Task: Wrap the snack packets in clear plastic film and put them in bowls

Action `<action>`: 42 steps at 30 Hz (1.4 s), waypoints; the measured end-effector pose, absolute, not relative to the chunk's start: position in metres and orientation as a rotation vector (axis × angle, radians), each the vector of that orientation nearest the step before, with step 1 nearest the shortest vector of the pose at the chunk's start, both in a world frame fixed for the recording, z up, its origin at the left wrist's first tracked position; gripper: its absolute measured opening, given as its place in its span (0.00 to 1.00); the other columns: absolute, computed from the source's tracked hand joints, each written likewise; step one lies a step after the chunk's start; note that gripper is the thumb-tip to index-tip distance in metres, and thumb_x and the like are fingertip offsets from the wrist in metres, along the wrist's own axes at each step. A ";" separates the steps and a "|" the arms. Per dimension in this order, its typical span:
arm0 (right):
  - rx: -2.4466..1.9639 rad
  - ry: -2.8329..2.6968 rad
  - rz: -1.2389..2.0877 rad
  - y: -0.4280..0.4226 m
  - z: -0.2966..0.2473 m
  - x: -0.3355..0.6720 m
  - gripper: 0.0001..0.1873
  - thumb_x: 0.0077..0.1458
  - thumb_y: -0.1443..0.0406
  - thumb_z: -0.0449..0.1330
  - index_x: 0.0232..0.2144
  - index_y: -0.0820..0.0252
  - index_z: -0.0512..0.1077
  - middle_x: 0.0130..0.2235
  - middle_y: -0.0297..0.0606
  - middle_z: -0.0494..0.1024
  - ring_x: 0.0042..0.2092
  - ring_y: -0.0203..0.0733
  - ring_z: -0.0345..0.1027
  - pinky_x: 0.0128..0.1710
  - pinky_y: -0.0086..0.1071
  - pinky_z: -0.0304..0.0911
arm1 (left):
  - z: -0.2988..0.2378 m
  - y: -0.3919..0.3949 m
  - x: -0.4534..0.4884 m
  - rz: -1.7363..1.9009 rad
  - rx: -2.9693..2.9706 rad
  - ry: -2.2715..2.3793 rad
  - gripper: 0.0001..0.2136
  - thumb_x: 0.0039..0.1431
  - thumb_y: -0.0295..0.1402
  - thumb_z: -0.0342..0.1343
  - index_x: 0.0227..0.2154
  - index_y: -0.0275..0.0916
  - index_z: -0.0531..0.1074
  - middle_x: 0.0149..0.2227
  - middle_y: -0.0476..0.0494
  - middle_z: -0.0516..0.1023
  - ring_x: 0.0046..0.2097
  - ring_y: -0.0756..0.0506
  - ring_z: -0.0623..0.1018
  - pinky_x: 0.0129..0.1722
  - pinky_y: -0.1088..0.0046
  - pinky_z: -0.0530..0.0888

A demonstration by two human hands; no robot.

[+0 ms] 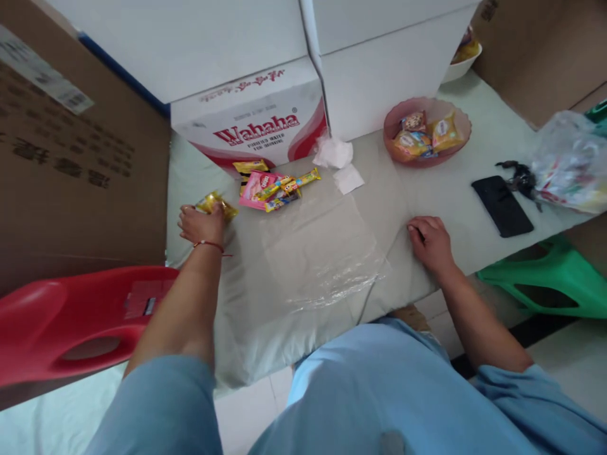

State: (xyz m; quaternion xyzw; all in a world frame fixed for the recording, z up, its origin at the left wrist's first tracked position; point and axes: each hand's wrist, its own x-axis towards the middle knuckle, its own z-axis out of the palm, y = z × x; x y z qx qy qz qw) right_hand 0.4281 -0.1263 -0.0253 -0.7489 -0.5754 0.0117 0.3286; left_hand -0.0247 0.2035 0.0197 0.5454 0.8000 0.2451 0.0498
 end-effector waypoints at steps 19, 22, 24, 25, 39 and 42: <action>-1.954 -1.504 0.073 -0.124 -0.026 0.430 0.17 0.68 0.58 0.52 0.41 0.56 0.80 0.44 0.46 0.82 0.47 0.53 0.71 0.53 0.52 0.68 | 0.039 0.128 -0.022 0.869 1.994 2.057 0.23 0.62 0.37 0.58 0.56 0.31 0.67 0.55 0.31 0.77 0.57 0.33 0.77 0.59 0.48 0.72; -1.959 -1.499 0.061 -0.124 -0.028 0.431 0.17 0.68 0.58 0.52 0.40 0.56 0.80 0.45 0.47 0.82 0.47 0.53 0.71 0.53 0.52 0.68 | 0.057 0.101 0.003 0.869 2.240 1.642 0.25 0.60 0.39 0.60 0.59 0.38 0.69 0.53 0.39 0.79 0.52 0.39 0.79 0.55 0.57 0.75; -1.949 -1.508 0.052 -0.123 -0.029 0.432 0.17 0.69 0.58 0.52 0.40 0.57 0.79 0.44 0.47 0.82 0.47 0.53 0.71 0.53 0.51 0.67 | 0.061 0.079 0.028 0.722 2.427 1.351 0.22 0.61 0.39 0.59 0.57 0.40 0.72 0.52 0.39 0.80 0.51 0.39 0.79 0.55 0.58 0.75; -1.944 -1.511 0.050 -0.123 -0.029 0.432 0.17 0.69 0.58 0.52 0.40 0.57 0.79 0.44 0.47 0.82 0.47 0.54 0.71 0.53 0.51 0.67 | 0.059 0.067 0.041 0.661 2.497 1.251 0.21 0.63 0.39 0.58 0.57 0.41 0.72 0.52 0.39 0.81 0.53 0.39 0.79 0.56 0.57 0.74; -1.932 -1.516 -0.002 -0.122 -0.031 0.433 0.16 0.68 0.58 0.53 0.39 0.57 0.79 0.43 0.47 0.82 0.46 0.53 0.71 0.51 0.51 0.69 | 0.003 0.015 0.082 0.290 2.594 1.074 0.24 0.72 0.35 0.47 0.67 0.37 0.65 0.64 0.31 0.73 0.66 0.37 0.70 0.71 0.48 0.57; -1.904 -1.494 0.004 -0.121 -0.031 0.434 0.15 0.68 0.58 0.54 0.38 0.57 0.79 0.42 0.46 0.82 0.45 0.53 0.72 0.51 0.51 0.69 | 0.002 0.008 0.088 0.187 2.586 1.057 0.28 0.70 0.37 0.51 0.71 0.40 0.59 0.70 0.30 0.66 0.72 0.33 0.64 0.72 0.40 0.50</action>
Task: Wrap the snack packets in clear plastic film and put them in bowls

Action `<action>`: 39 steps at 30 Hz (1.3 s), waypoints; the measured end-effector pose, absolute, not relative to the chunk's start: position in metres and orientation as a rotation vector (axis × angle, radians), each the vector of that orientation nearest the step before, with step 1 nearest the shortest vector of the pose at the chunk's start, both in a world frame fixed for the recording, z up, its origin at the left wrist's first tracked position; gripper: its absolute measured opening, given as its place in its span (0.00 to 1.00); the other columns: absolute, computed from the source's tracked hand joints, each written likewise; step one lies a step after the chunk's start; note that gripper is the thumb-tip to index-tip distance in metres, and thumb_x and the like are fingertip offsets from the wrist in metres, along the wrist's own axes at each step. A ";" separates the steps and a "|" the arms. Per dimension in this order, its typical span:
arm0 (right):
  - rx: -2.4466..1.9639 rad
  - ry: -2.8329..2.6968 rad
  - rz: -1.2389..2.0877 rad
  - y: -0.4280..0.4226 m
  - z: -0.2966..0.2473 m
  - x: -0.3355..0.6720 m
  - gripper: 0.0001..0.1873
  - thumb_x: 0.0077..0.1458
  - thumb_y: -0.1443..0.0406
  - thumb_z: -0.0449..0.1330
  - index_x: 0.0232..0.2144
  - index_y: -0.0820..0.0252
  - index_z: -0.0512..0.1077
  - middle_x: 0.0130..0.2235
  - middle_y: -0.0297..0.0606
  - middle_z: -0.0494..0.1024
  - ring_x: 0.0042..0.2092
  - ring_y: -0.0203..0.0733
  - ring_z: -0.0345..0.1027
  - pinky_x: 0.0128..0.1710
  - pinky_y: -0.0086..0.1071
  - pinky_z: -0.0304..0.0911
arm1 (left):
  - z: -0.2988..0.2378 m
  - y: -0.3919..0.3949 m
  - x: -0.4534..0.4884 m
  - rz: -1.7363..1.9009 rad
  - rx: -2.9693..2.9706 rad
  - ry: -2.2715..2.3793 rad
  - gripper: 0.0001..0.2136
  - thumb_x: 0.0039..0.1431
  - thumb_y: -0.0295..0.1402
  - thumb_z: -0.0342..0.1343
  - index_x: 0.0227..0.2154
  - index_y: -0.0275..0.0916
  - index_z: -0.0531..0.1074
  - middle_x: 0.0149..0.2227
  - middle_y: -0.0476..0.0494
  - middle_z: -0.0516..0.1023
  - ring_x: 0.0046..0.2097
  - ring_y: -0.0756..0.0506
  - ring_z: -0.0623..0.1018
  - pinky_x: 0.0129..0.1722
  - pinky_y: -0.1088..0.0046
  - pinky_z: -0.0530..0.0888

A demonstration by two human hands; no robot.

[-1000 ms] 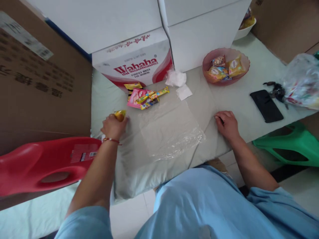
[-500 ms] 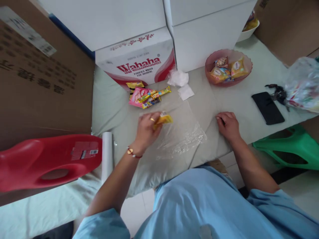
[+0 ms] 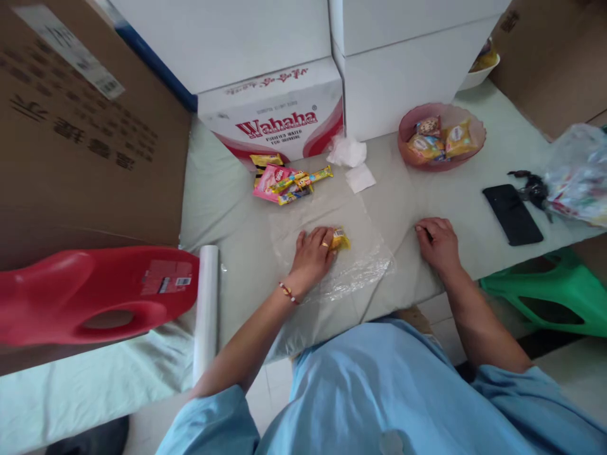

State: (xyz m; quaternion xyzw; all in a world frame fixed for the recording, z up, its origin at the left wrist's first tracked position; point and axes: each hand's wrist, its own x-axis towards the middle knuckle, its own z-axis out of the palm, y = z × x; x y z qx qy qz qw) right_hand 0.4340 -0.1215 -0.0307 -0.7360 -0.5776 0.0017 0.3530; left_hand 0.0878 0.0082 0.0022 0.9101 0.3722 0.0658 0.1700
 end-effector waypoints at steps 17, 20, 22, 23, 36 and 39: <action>-1.520 -1.957 0.402 -0.163 -0.012 0.358 0.11 0.70 0.63 0.57 0.47 0.54 0.79 0.57 0.49 0.77 0.55 0.54 0.71 0.53 0.52 0.71 | -0.005 -0.079 -0.050 0.516 2.278 1.061 0.08 0.70 0.39 0.56 0.46 0.44 0.77 0.63 0.36 0.75 0.63 0.39 0.76 0.61 0.56 0.75; -1.443 -1.905 0.506 -0.143 -0.003 0.366 0.09 0.69 0.63 0.58 0.42 0.52 0.80 0.47 0.44 0.82 0.48 0.50 0.72 0.50 0.47 0.70 | 0.001 -0.068 -0.046 0.596 2.142 1.149 0.11 0.72 0.38 0.52 0.39 0.43 0.79 0.53 0.39 0.82 0.54 0.42 0.81 0.55 0.62 0.77; -1.407 -1.862 0.600 -0.123 0.007 0.373 0.08 0.68 0.61 0.59 0.42 0.52 0.80 0.41 0.41 0.82 0.45 0.48 0.73 0.49 0.45 0.69 | 0.010 -0.052 -0.043 0.633 2.025 1.224 0.12 0.70 0.42 0.54 0.40 0.42 0.79 0.45 0.41 0.84 0.46 0.43 0.83 0.49 0.65 0.78; -1.403 -1.837 0.649 -0.110 0.011 0.376 0.09 0.68 0.59 0.60 0.41 0.52 0.79 0.38 0.40 0.81 0.43 0.47 0.73 0.48 0.43 0.69 | 0.014 -0.042 -0.041 0.645 1.971 1.270 0.13 0.68 0.44 0.55 0.39 0.42 0.79 0.40 0.43 0.84 0.43 0.43 0.83 0.47 0.66 0.78; -1.905 -1.846 0.155 -0.022 0.022 0.366 0.15 0.63 0.66 0.58 0.47 0.62 0.80 0.44 0.52 0.81 0.48 0.56 0.71 0.52 0.48 0.66 | 0.041 0.027 -0.023 1.375 1.792 1.967 0.11 0.61 0.33 0.58 0.45 0.38 0.77 0.49 0.37 0.74 0.51 0.40 0.76 0.54 0.57 0.76; -1.647 -1.955 0.133 -0.043 0.038 0.343 0.15 0.68 0.66 0.54 0.49 0.59 0.80 0.46 0.50 0.81 0.50 0.54 0.71 0.54 0.49 0.67 | 0.056 -0.020 -0.008 1.625 1.971 1.950 0.09 0.63 0.28 0.57 0.45 0.38 0.76 0.48 0.37 0.74 0.52 0.39 0.76 0.57 0.54 0.74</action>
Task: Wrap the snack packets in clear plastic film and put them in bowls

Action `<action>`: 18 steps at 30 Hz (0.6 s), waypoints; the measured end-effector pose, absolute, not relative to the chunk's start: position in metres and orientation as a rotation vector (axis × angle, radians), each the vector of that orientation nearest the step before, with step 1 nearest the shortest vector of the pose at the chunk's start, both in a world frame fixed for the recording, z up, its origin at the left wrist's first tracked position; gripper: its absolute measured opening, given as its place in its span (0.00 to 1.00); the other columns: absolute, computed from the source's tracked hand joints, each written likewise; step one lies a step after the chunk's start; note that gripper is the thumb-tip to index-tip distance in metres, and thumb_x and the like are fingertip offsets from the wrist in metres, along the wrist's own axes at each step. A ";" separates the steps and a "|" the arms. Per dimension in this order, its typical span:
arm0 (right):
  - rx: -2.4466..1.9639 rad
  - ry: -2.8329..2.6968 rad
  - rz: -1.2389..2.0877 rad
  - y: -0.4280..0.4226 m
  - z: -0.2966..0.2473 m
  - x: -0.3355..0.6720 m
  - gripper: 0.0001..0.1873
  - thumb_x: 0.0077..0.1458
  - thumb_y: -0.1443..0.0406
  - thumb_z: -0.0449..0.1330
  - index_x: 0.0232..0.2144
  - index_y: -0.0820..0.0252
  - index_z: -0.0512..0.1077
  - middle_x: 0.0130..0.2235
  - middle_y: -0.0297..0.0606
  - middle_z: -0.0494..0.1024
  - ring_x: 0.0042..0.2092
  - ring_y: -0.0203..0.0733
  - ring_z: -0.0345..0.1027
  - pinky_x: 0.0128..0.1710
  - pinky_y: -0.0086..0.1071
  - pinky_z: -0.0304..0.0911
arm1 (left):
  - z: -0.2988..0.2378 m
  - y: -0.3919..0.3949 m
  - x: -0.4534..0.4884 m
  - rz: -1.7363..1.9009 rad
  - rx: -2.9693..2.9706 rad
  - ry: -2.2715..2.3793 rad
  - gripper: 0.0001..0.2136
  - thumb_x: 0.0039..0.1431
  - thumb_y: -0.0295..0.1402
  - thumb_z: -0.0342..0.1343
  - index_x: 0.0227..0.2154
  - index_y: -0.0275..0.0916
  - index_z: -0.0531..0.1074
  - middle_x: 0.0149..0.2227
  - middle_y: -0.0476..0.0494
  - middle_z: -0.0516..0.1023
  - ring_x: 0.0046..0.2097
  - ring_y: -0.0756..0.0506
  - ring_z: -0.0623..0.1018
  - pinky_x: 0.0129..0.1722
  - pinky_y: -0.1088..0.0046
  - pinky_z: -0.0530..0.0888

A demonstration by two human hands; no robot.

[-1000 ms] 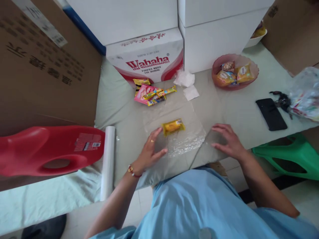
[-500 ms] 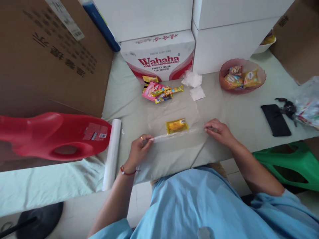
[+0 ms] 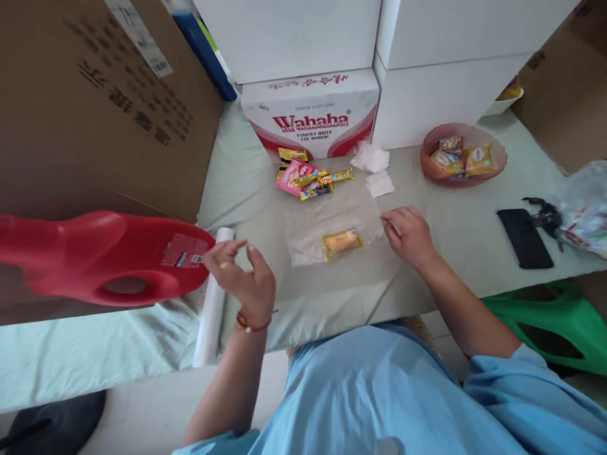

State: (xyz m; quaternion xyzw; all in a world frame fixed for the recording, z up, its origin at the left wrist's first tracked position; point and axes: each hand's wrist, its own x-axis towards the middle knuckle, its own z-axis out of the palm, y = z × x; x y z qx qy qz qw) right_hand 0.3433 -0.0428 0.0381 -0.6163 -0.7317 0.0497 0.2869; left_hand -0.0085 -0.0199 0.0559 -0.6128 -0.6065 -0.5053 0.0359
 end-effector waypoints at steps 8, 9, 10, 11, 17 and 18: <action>-1.380 -2.281 0.540 -0.041 0.018 0.294 0.25 0.66 0.69 0.56 0.63 0.60 0.72 0.65 0.52 0.73 0.65 0.53 0.66 0.65 0.51 0.64 | 0.014 -0.055 0.085 -1.269 -2.976 -1.335 0.25 0.71 0.27 0.45 0.69 0.43 0.61 0.63 0.34 0.75 0.66 0.40 0.73 0.65 0.54 0.71; -1.373 -2.285 0.581 -0.039 0.016 0.297 0.26 0.65 0.69 0.57 0.64 0.60 0.71 0.65 0.52 0.72 0.65 0.53 0.66 0.65 0.51 0.64 | 0.004 -0.050 0.090 -1.242 -2.996 -1.438 0.26 0.72 0.28 0.45 0.71 0.41 0.59 0.65 0.32 0.73 0.66 0.39 0.72 0.65 0.53 0.71; -1.352 -2.292 0.622 -0.036 0.016 0.302 0.26 0.65 0.68 0.58 0.64 0.59 0.71 0.65 0.52 0.73 0.65 0.53 0.67 0.65 0.50 0.65 | -0.005 -0.046 0.093 -1.213 -3.004 -1.518 0.26 0.72 0.29 0.45 0.71 0.40 0.60 0.66 0.31 0.73 0.66 0.39 0.73 0.65 0.52 0.71; -1.331 -2.302 0.658 -0.032 0.018 0.306 0.24 0.66 0.67 0.58 0.63 0.58 0.73 0.64 0.51 0.75 0.64 0.53 0.68 0.63 0.49 0.66 | -0.013 -0.042 0.094 -1.184 -3.004 -1.572 0.25 0.71 0.28 0.45 0.70 0.40 0.62 0.66 0.31 0.73 0.66 0.39 0.73 0.64 0.51 0.71; -1.565 -2.248 0.457 0.025 0.033 0.316 0.19 0.69 0.64 0.54 0.55 0.61 0.79 0.54 0.49 0.82 0.55 0.54 0.74 0.59 0.47 0.67 | -0.025 -0.038 0.088 -1.066 -3.000 -1.524 0.24 0.65 0.22 0.48 0.60 0.44 0.74 0.65 0.38 0.76 0.63 0.40 0.76 0.62 0.52 0.70; -1.601 -2.259 0.415 0.039 0.033 0.312 0.20 0.68 0.65 0.54 0.57 0.64 0.78 0.56 0.52 0.81 0.56 0.55 0.72 0.60 0.48 0.66 | -0.024 -0.039 0.088 -1.051 -3.005 -1.517 0.24 0.65 0.22 0.49 0.60 0.44 0.75 0.65 0.39 0.76 0.63 0.41 0.76 0.63 0.52 0.70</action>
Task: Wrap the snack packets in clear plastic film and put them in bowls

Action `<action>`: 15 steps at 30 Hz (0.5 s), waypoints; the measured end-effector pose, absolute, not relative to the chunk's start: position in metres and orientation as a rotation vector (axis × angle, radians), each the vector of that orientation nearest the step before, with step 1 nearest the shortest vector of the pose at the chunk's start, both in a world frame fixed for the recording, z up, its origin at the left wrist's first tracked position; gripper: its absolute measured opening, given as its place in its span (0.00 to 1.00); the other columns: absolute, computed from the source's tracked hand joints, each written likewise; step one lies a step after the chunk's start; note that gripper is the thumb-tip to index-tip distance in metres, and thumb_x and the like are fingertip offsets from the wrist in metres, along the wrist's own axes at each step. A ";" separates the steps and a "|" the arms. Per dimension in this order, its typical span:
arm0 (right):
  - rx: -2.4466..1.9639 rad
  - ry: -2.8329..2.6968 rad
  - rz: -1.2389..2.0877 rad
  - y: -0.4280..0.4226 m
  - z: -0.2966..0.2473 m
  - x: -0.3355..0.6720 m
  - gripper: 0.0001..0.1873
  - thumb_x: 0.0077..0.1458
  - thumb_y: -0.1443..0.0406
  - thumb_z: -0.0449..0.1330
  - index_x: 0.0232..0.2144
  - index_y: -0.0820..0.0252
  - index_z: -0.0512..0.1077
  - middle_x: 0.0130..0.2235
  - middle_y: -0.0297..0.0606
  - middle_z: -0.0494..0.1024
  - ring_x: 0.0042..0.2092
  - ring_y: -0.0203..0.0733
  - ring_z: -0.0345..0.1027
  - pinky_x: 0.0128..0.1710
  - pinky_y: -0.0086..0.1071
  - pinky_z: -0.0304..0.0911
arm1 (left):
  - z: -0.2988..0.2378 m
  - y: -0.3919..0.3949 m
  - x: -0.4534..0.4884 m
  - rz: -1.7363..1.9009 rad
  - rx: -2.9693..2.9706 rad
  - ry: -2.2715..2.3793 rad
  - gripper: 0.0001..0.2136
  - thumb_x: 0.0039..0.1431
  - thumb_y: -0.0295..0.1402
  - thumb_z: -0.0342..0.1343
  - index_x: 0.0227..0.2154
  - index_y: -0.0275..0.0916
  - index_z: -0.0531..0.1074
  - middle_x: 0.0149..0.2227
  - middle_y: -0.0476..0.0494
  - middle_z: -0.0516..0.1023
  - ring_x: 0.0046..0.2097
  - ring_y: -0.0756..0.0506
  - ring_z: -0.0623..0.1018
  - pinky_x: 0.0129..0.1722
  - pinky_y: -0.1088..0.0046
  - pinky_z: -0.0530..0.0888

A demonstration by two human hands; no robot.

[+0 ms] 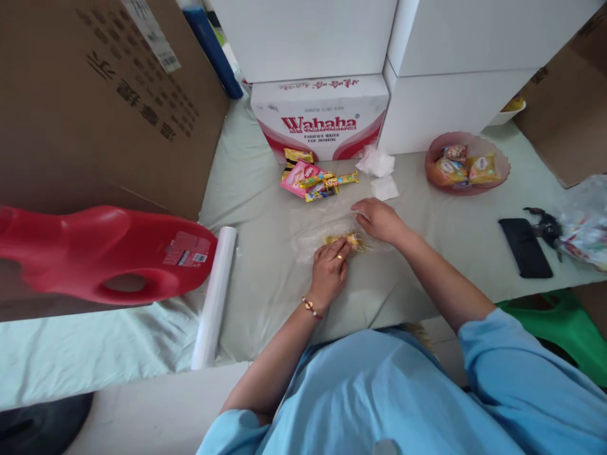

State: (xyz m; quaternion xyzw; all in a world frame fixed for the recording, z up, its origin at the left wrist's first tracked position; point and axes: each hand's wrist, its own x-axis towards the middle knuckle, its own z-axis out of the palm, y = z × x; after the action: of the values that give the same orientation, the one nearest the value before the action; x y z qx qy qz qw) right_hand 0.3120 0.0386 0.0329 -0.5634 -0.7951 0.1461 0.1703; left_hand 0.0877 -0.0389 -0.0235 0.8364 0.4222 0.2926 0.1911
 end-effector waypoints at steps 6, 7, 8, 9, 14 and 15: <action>-1.786 -2.432 0.433 0.097 0.029 0.281 0.29 0.59 0.64 0.67 0.60 0.73 0.73 0.53 0.61 0.80 0.57 0.63 0.68 0.56 0.46 0.63 | -0.020 -0.042 0.087 0.836 2.357 1.282 0.20 0.67 0.26 0.54 0.58 0.47 0.77 0.61 0.45 0.80 0.66 0.35 0.70 0.63 0.48 0.66; -1.823 -2.435 0.493 0.102 0.030 0.278 0.27 0.57 0.65 0.68 0.56 0.72 0.76 0.49 0.60 0.81 0.55 0.63 0.70 0.53 0.44 0.63 | -0.020 -0.043 0.087 0.831 2.353 1.310 0.19 0.67 0.27 0.54 0.58 0.47 0.77 0.61 0.45 0.80 0.65 0.34 0.71 0.62 0.48 0.67; -1.849 -2.433 0.553 0.106 0.032 0.277 0.22 0.56 0.66 0.69 0.52 0.70 0.79 0.46 0.57 0.83 0.52 0.60 0.72 0.50 0.41 0.64 | -0.020 -0.043 0.087 0.820 2.351 1.326 0.19 0.67 0.27 0.54 0.58 0.48 0.77 0.61 0.45 0.80 0.63 0.35 0.72 0.60 0.49 0.67; -1.842 -2.435 0.613 0.108 0.035 0.277 0.17 0.55 0.67 0.69 0.47 0.68 0.81 0.43 0.53 0.83 0.49 0.56 0.73 0.48 0.38 0.63 | -0.019 -0.043 0.087 0.810 2.352 1.329 0.19 0.67 0.28 0.54 0.58 0.48 0.78 0.61 0.46 0.80 0.61 0.35 0.73 0.58 0.49 0.68; -1.394 -2.445 0.798 0.087 0.056 0.291 0.11 0.60 0.68 0.62 0.42 0.60 0.83 0.36 0.36 0.83 0.37 0.41 0.73 0.40 0.30 0.61 | -0.017 -0.043 0.087 0.771 2.335 1.338 0.20 0.66 0.27 0.55 0.57 0.49 0.79 0.61 0.46 0.80 0.56 0.35 0.75 0.53 0.50 0.69; -1.299 -2.443 0.807 0.077 0.059 0.294 0.13 0.61 0.68 0.60 0.44 0.59 0.83 0.37 0.36 0.84 0.38 0.41 0.74 0.41 0.30 0.62 | -0.017 -0.042 0.087 0.765 2.330 1.331 0.20 0.66 0.27 0.54 0.57 0.49 0.79 0.61 0.46 0.80 0.55 0.36 0.76 0.53 0.50 0.69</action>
State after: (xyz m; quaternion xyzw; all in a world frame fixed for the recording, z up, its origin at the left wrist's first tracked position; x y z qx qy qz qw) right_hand 0.2943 0.0767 0.0587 -0.4469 -0.8405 0.2776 0.1295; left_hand 0.0868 -0.0423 -0.0173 0.8222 0.4697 0.2700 0.1747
